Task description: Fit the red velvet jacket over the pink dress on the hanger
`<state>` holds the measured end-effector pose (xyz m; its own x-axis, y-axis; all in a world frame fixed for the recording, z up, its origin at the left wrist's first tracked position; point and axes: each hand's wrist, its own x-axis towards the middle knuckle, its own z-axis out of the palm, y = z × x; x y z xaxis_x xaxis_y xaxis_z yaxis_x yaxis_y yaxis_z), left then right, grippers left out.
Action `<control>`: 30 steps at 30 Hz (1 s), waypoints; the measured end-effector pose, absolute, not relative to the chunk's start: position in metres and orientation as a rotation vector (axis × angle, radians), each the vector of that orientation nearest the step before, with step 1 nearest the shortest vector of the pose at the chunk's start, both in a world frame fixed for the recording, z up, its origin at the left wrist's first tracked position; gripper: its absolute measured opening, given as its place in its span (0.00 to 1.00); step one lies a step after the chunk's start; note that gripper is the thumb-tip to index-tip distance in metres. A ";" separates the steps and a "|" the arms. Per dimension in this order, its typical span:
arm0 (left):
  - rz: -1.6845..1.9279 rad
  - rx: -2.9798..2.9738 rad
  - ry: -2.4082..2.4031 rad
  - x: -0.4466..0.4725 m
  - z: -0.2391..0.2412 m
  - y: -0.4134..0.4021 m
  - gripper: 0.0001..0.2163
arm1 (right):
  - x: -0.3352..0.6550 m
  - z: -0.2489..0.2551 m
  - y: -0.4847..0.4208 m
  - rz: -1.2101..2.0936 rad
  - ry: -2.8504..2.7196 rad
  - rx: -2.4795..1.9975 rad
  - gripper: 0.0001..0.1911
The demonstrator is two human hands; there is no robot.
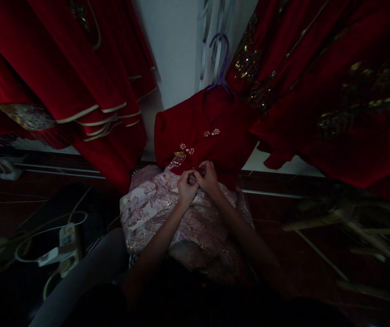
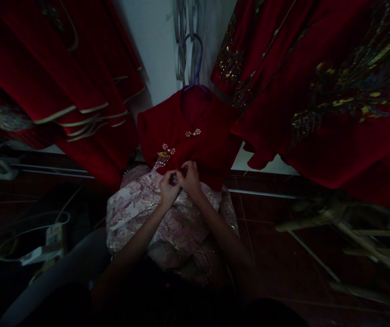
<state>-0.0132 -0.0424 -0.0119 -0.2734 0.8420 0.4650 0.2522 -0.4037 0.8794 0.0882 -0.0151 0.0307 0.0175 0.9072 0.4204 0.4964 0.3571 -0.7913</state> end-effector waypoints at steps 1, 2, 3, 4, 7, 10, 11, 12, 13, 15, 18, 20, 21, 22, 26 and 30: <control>1.742 1.517 1.367 -0.013 -0.011 -0.042 0.12 | 0.089 0.032 -0.015 0.553 -1.633 -1.286 0.10; 1.761 1.504 1.379 -0.013 -0.010 -0.042 0.11 | 0.091 0.034 -0.015 0.600 -1.646 -1.289 0.10; 1.775 1.486 1.389 -0.013 -0.009 -0.042 0.10 | 0.094 0.037 -0.015 0.655 -1.668 -1.287 0.11; 1.779 1.467 1.396 -0.013 -0.008 -0.042 0.09 | 0.098 0.040 -0.015 0.713 -1.697 -1.274 0.11; 1.760 1.429 1.403 -0.012 -0.007 -0.043 0.09 | 0.113 0.056 -0.014 0.840 -1.747 -1.188 0.10; 1.763 1.405 1.392 -0.012 -0.005 -0.044 0.09 | 0.129 0.076 -0.016 0.858 -1.702 -1.153 0.09; 1.772 1.411 1.394 -0.012 -0.004 -0.044 0.09 | 0.134 0.082 -0.017 0.850 -1.673 -1.159 0.09; 1.786 1.426 1.402 -0.012 -0.002 -0.044 0.08 | 0.138 0.088 -0.018 0.839 -1.644 -1.161 0.09; 1.804 1.450 1.415 -0.013 -0.001 -0.045 0.07 | 0.142 0.093 -0.019 0.826 -1.615 -1.160 0.09; 1.845 1.505 1.456 -0.015 0.001 -0.046 0.07 | 0.149 0.101 -0.020 0.804 -1.562 -1.156 0.08; 1.872 1.558 1.550 -0.016 0.002 -0.046 0.09 | 0.153 0.103 -0.021 0.788 -1.550 -1.162 0.08; 1.853 1.608 1.603 -0.016 0.001 -0.047 0.08 | 0.152 0.100 -0.021 0.784 -1.608 -1.170 0.08; 1.841 1.640 1.619 -0.015 0.000 -0.047 0.08 | 0.151 0.098 -0.021 0.782 -1.658 -1.172 0.08; 1.829 1.677 1.628 -0.015 0.000 -0.047 0.08 | 0.150 0.095 -0.020 0.780 -1.719 -1.173 0.08; 1.793 1.803 1.630 -0.014 -0.002 -0.046 0.10 | 0.146 0.078 -0.017 0.719 -1.910 -1.241 0.08; 1.767 1.833 1.617 -0.016 -0.003 -0.043 0.09 | 0.147 0.069 -0.012 0.697 -1.931 -1.293 0.08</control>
<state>-0.0161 -0.0427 -0.0029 -0.2565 0.7221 0.6425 0.5759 -0.4196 0.7016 0.1470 -0.0124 0.0686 -0.2563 0.9327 0.2537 0.5558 0.3570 -0.7508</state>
